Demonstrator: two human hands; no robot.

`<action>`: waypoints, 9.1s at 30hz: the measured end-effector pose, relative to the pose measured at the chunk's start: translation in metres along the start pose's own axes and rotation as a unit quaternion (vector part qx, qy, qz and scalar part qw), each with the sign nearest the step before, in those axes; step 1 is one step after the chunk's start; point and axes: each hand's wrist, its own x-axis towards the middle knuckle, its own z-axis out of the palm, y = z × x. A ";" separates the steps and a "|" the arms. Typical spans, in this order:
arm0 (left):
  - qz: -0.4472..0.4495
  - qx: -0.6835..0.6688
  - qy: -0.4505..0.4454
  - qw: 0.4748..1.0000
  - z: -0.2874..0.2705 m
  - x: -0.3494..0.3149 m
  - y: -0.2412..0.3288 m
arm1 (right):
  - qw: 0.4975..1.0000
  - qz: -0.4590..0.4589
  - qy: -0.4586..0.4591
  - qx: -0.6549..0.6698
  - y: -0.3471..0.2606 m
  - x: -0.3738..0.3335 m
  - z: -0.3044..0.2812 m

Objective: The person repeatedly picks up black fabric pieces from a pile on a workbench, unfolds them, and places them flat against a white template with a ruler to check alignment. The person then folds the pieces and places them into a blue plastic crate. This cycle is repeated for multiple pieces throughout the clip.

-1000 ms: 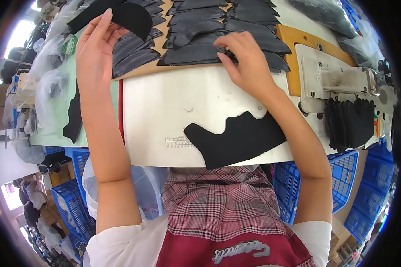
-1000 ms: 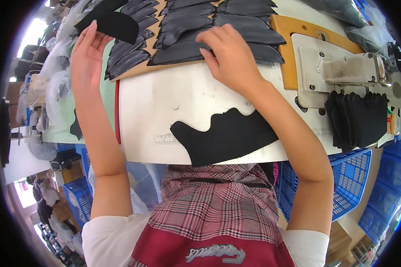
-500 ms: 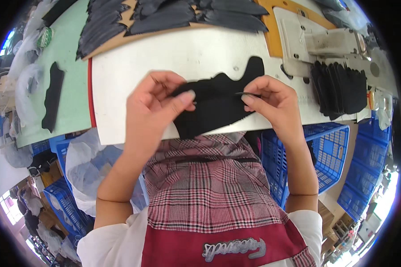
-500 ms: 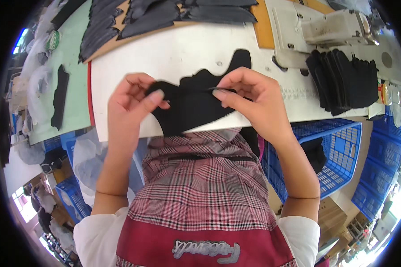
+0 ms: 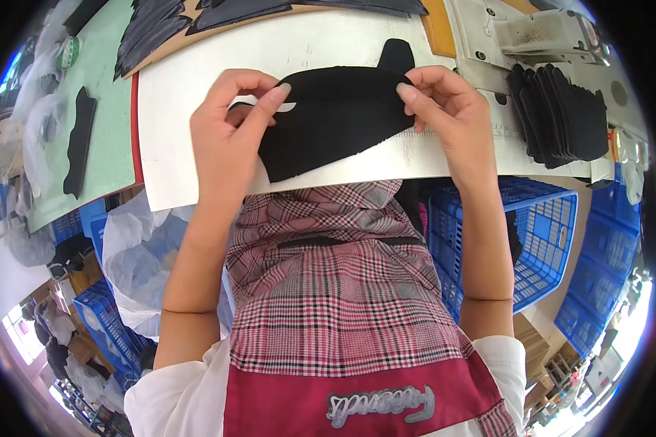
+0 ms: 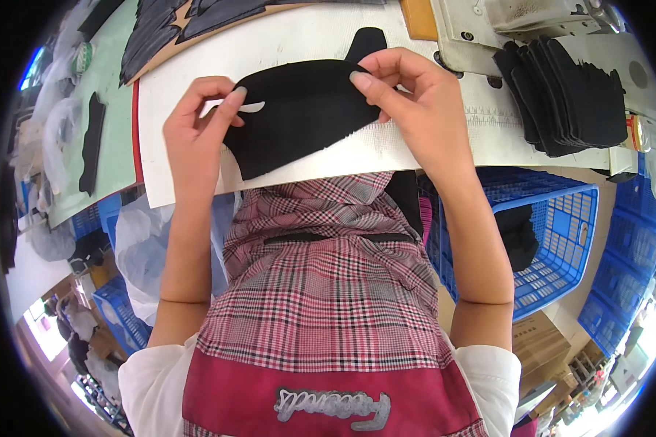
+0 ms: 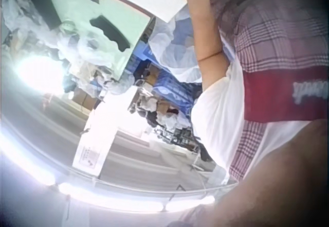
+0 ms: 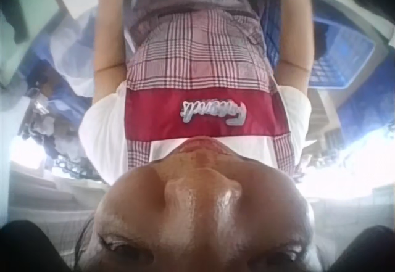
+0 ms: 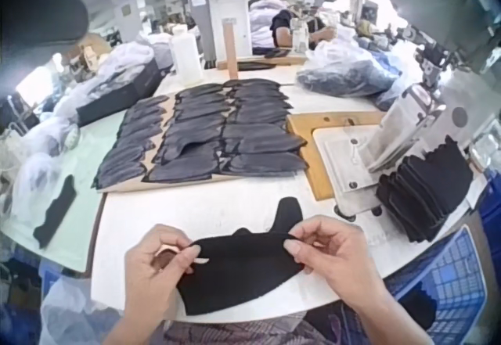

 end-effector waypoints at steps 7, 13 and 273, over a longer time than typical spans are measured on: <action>0.022 0.112 0.023 0.993 0.009 -0.048 0.024 | 0.996 -0.050 -0.014 -0.075 -0.029 -0.013 -0.020; 0.059 0.214 0.027 0.975 0.021 -0.057 -0.005 | 0.985 -0.051 -0.047 -0.158 0.003 -0.004 -0.021; 0.039 0.241 0.005 0.970 0.014 -0.031 -0.010 | 0.974 -0.075 0.004 -0.212 0.006 -0.007 0.002</action>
